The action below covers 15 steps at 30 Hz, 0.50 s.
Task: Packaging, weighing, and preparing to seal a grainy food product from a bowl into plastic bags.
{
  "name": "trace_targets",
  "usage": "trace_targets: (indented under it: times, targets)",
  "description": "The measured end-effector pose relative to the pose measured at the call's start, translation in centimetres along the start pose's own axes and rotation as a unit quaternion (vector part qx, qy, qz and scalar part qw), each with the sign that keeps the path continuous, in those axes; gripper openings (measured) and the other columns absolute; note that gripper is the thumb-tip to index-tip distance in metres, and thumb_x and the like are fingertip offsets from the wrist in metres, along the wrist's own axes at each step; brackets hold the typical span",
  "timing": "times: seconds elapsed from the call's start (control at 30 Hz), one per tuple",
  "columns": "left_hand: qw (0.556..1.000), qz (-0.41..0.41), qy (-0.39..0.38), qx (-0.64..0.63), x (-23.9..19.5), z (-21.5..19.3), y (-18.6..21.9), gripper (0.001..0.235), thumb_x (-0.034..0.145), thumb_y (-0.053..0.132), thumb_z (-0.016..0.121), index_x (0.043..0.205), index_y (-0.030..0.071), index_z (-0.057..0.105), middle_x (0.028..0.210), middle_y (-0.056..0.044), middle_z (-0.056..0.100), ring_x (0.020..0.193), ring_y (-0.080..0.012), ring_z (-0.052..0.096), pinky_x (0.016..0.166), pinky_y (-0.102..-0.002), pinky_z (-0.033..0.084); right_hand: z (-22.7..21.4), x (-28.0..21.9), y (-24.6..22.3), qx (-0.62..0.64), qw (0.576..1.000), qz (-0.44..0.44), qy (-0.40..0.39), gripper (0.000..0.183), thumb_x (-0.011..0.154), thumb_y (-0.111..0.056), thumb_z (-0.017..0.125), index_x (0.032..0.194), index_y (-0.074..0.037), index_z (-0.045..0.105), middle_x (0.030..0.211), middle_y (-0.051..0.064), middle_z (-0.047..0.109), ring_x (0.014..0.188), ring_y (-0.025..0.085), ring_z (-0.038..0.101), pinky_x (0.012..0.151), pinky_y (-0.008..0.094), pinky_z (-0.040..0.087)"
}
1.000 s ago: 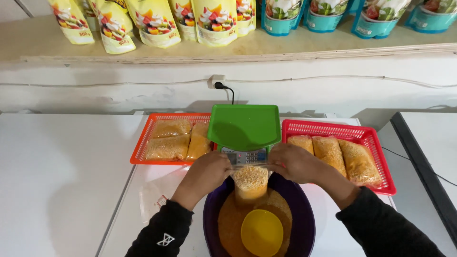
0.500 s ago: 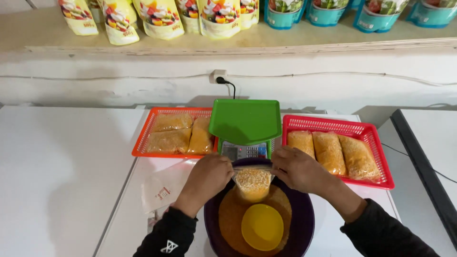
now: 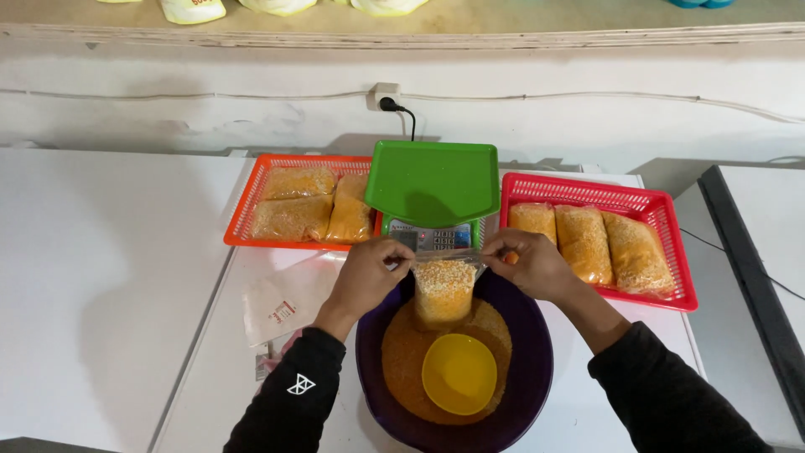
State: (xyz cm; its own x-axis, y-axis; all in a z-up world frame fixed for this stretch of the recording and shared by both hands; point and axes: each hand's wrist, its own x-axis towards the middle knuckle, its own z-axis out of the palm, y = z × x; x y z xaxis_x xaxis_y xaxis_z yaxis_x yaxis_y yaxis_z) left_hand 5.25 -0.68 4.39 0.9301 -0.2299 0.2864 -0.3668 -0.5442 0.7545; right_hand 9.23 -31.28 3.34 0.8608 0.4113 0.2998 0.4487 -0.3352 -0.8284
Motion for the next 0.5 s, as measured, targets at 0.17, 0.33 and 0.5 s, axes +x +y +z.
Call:
trace_targets:
  times: [0.17, 0.33, 0.5]
  targets:
    - [0.992, -0.063, 0.063, -0.093, 0.7, 2.2, -3.7, 0.016, 0.084, 0.011, 0.076, 0.099, 0.016, 0.079, 0.088, -0.002, 0.074, 0.09, -0.0171, 0.071, 0.081, -0.031, 0.059, 1.0, 1.2, 3.0, 0.003, 0.999, 0.016, 0.035, 0.01, 0.081, -0.007, 0.081, 0.091, -0.007, 0.078, 0.076, 0.006, 0.073, 0.067, 0.016, 0.07, 0.064, 0.031, 0.059]
    - [0.988, -0.076, 0.065, -0.118, 3.1, 2.5, -5.3, 0.019, 0.085, 0.007, 0.074, 0.104, 0.01, 0.076, 0.09, -0.008, 0.074, 0.089, -0.0206, 0.07, 0.079, -0.035, 0.059, 0.6, 3.8, 2.3, -0.036, 0.999, 0.007, 0.01, 0.016, 0.074, -0.005, 0.079, 0.09, -0.008, 0.076, 0.073, 0.013, 0.072, 0.063, 0.025, 0.068, 0.06, 0.036, 0.057]
    - [0.971, -0.104, 0.089, -0.198, 3.2, 3.4, -5.8, 0.029, 0.087, 0.006, 0.071, 0.115, 0.006, 0.068, 0.098, -0.011, 0.069, 0.095, -0.0212, 0.066, 0.083, -0.035, 0.058, 0.8, 4.9, 4.2, 0.02, 0.999, 0.045, 0.011, 0.017, 0.079, -0.006, 0.076, 0.096, -0.007, 0.073, 0.075, 0.015, 0.072, 0.064, 0.025, 0.069, 0.057, 0.035, 0.057]
